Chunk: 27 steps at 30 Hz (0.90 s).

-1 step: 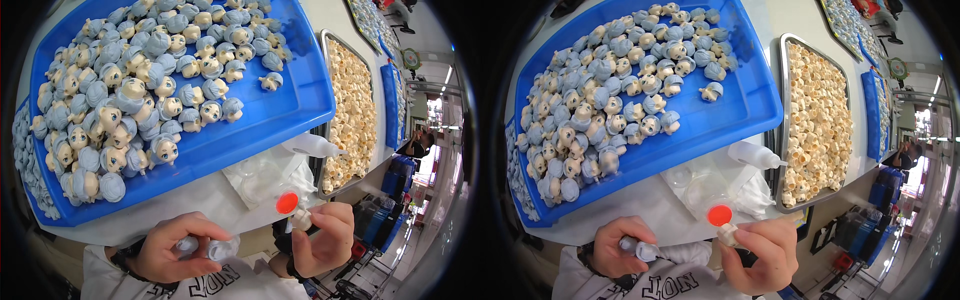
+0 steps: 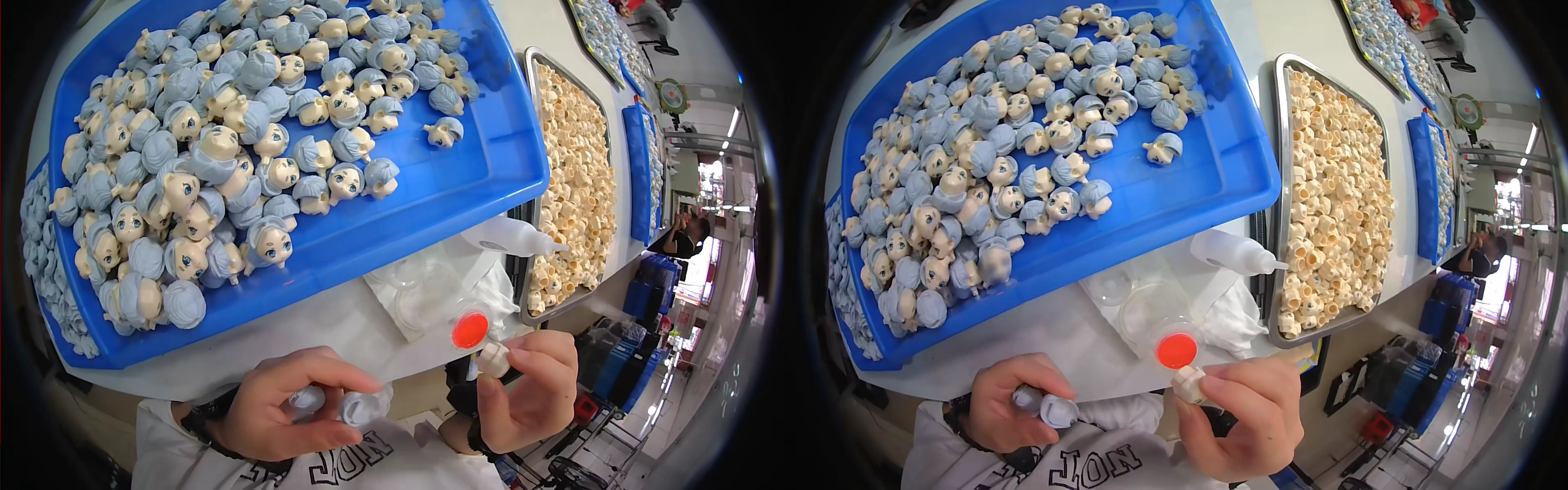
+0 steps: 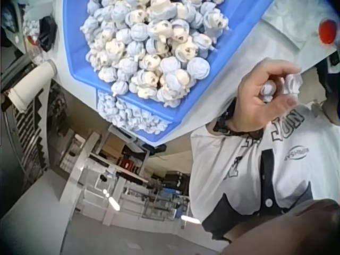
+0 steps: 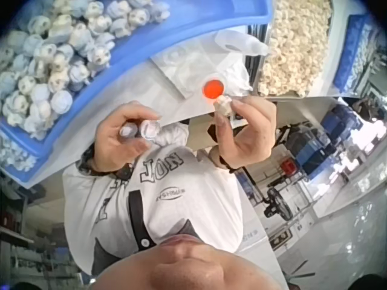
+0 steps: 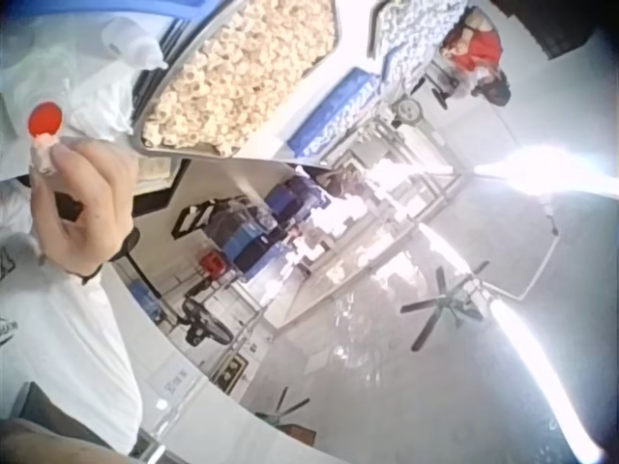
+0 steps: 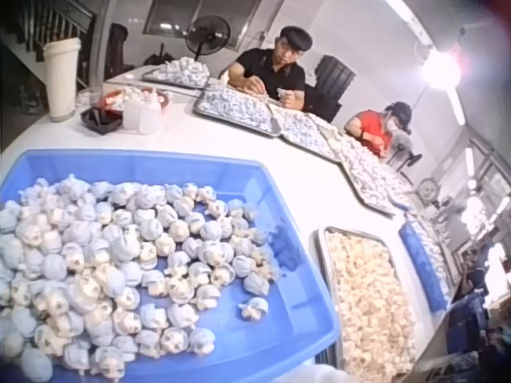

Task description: The person repeatedly picks up small doll heads and bodies from trays on a table. They apply a red substance from a small container to the body parts and then attach the heads to the bodies. The assembled dolls are placed into a blue tray. The process is repetitive and involves handling small components one by one.

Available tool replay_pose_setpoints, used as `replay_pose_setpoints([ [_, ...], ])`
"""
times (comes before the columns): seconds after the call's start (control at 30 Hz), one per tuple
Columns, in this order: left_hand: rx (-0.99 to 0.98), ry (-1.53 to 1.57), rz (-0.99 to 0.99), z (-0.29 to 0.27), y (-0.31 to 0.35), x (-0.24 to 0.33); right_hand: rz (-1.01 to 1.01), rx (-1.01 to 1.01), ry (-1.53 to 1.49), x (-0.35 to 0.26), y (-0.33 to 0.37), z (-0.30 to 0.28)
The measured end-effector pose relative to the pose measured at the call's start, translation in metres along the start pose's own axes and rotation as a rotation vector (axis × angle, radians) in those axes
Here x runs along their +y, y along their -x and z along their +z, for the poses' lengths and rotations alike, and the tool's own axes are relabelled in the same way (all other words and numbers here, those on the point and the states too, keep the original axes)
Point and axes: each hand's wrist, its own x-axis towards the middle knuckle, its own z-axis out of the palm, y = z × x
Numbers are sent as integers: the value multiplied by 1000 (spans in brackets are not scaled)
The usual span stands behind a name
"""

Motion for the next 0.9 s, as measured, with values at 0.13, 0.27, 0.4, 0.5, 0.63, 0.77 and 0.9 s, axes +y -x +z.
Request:
replay_pose_setpoints([
  [0.13, -59, -115, 38, -4, -5, 1, 31, 116, -106, -4, 9, 9],
  [0.27, -39, -156, 53, -2, -3, 4, -104, -27, -257, -16, 7, 17],
  [0.4, -22, -151, 3, 0, -5, 8, -74, -131, -307, -29, 7, 23],
  [0.5, 50, -115, -60, 3, -2, 9, -83, -132, -253, -30, 3, 34],
  [0.63, 31, -161, -39, 0, -3, 6, -72, -265, -227, -31, -6, 32],
  [0.77, 111, -165, -96, 4, -3, 8, -115, -235, -215, -29, -5, 35],
  [0.9, 152, 46, -149, 8, 2, 6, -117, -195, -213, -28, 2, 38],
])
